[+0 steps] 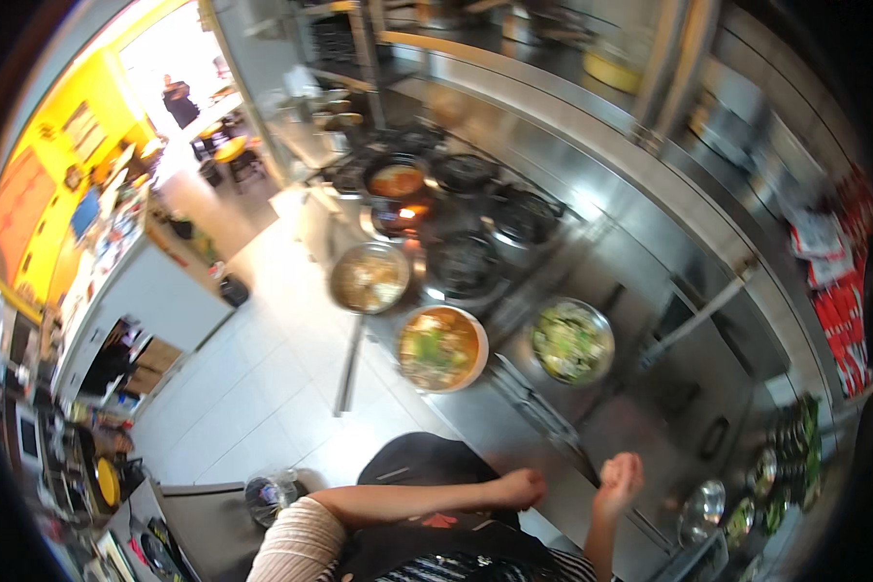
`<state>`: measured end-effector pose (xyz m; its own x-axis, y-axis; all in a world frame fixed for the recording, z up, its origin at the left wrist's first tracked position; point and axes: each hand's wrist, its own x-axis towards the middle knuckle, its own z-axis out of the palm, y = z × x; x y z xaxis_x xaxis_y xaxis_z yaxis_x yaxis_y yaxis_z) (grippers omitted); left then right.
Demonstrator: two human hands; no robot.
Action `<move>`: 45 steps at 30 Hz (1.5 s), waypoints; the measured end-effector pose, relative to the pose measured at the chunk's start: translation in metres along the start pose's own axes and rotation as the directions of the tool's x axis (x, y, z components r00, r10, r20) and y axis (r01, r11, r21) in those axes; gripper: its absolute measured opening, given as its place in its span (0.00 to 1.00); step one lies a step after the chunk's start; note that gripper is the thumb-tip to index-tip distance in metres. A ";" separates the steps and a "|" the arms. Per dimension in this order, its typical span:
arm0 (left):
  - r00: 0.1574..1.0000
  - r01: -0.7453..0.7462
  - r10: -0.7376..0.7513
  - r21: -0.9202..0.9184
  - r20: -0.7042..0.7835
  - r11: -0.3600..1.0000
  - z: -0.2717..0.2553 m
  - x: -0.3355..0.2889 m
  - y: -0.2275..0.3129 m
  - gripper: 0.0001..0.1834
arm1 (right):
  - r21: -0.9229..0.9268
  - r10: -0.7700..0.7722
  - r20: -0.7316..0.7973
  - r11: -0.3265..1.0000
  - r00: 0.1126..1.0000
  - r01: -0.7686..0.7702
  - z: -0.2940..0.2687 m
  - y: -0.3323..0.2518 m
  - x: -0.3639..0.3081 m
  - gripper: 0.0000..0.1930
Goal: The person assembles a bowl of noodle soup by adding bean sprouts and greens, then ladles broth from a pot into the bowl. They use chopsticks to arrange the ingredients and place the finished bowl on the counter.
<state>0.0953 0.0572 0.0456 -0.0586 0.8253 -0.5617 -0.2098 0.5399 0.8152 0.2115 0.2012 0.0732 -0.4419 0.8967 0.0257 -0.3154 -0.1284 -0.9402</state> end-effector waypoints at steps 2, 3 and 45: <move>0.978 -0.150 0.128 0.130 0.163 0.980 -0.011 -0.023 -0.023 0.09 | -0.522 -0.306 0.257 0.754 0.917 0.398 0.033 -0.011 -0.018 0.10; 0.904 -0.409 0.328 0.331 0.273 0.851 -0.019 -0.035 -0.036 0.09 | -0.578 -0.360 0.294 0.671 0.885 0.465 0.054 -0.012 -0.034 0.08; 0.968 0.124 -0.153 0.151 0.200 0.981 -0.437 -0.381 -0.116 0.21 | -0.471 0.030 0.167 0.881 0.985 0.054 0.442 0.038 -0.012 0.11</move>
<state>-0.2844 -0.3926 0.1034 0.1706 0.7493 -0.6399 -0.0658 0.6566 0.7514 -0.1665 -0.0014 0.1877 -0.5852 0.8091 0.0544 0.0938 0.1342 -0.9865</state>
